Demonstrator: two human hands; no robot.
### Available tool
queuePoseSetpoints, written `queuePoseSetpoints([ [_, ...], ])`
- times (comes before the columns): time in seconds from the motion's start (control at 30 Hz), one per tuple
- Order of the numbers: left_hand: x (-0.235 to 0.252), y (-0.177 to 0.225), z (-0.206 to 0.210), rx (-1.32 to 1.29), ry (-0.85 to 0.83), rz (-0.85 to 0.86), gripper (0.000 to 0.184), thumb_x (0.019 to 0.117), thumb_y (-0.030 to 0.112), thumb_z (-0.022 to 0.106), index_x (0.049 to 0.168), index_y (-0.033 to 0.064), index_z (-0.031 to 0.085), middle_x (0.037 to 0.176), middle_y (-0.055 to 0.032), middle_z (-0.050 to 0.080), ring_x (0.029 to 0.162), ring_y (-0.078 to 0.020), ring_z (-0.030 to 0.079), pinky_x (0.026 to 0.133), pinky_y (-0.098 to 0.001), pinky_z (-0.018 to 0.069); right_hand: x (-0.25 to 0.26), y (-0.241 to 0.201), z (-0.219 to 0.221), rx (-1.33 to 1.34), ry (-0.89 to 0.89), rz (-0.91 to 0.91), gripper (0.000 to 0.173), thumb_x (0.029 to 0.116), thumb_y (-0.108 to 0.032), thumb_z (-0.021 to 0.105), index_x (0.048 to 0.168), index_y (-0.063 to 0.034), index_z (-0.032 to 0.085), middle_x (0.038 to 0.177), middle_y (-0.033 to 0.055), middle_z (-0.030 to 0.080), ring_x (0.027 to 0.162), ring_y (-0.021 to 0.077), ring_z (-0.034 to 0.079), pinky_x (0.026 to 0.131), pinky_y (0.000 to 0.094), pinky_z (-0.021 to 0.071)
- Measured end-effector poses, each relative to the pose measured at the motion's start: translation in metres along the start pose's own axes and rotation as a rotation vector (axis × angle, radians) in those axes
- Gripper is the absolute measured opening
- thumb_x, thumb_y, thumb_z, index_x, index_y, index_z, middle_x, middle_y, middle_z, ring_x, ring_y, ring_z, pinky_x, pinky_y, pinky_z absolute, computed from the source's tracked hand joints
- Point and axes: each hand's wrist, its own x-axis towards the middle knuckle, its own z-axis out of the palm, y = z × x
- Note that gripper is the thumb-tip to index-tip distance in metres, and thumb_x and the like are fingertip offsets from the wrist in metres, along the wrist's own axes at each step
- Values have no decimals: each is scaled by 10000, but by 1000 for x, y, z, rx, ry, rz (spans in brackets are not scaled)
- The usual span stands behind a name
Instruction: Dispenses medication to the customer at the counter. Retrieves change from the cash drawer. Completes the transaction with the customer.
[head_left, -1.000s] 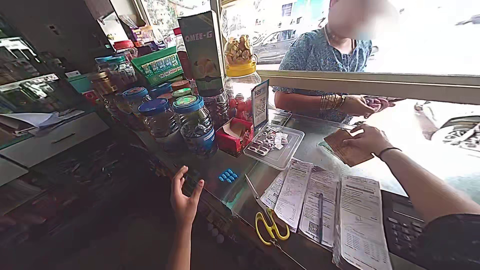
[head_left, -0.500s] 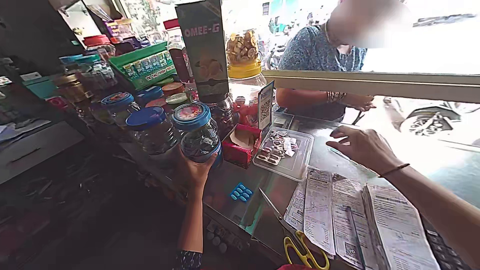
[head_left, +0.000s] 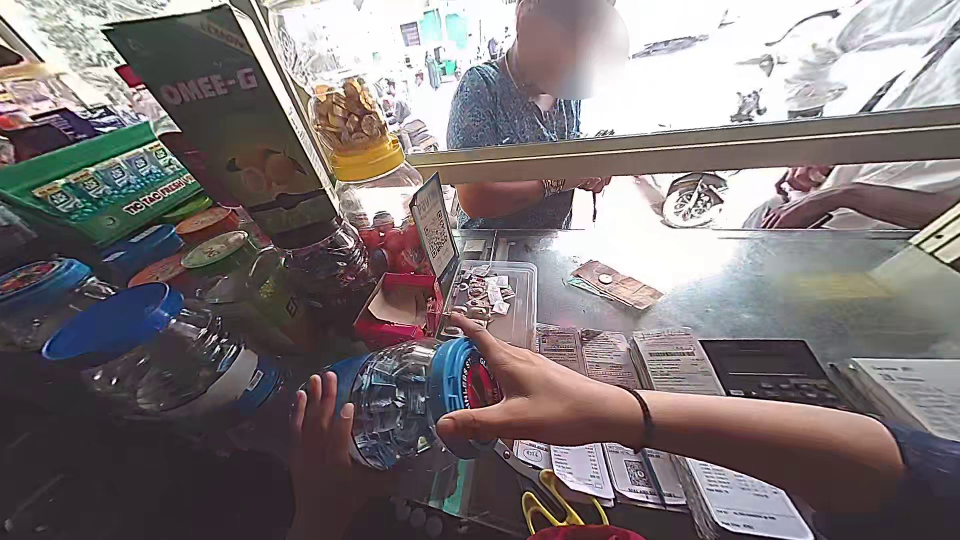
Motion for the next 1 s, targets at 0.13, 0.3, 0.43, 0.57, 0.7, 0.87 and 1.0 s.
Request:
queuePoseSetpoints([
  [0.13,14,6,-1,94,-53,96,812,887,696,551,1411,89,419,1411,-227,564,1369,-330,510,1149,-476,336,-1,7,1,-27,14,60,991,841,-555,718,1602,-160,223,1342,199,550,1133,284,621,884,488,518],
  [0.3,18,5,1,92,-19,121,802,883,667,588,1380,46,481,1313,-212,645,1277,-314,597,1109,-468,409,-4,15,7,-268,117,-154,968,764,-444,829,1572,-197,355,1384,224,510,1045,337,635,764,498,530],
  [0.43,26,-6,-5,23,-59,137,886,844,670,647,1387,-17,510,1285,-237,666,1232,-313,641,1065,-469,479,-2,30,14,-626,196,-719,835,701,-249,900,1455,-287,545,1515,287,423,1309,501,475,931,568,511],
  [0.57,30,-11,-5,-70,-95,175,830,849,655,655,1404,57,502,1325,-191,648,1283,-275,605,1098,-456,455,1,42,-1,-1245,212,-1294,398,1052,-79,482,1342,-299,644,1482,6,585,1460,371,417,1112,666,331],
  [0.7,35,-14,-5,-135,-148,197,858,810,666,693,1406,79,502,1347,-169,640,1311,-267,586,1118,-447,447,-14,43,-8,-1116,165,-1434,355,1054,-26,442,1288,-173,666,1364,40,672,1299,160,603,1182,413,335],
  [0.87,31,-27,-8,-216,-125,69,1131,669,763,763,1483,44,445,1412,-213,587,1346,-250,554,1134,-401,445,-64,66,-30,-1041,121,-748,619,898,-245,731,1465,-363,510,1500,102,513,1363,394,485,1067,593,423],
  [1.0,23,-18,-8,-153,-91,72,1063,716,752,728,1468,57,445,1398,-204,600,1350,-256,552,1145,-449,422,-59,92,-33,-891,110,-603,762,800,-452,811,1488,-272,536,1479,210,545,1344,446,532,1040,649,434],
])
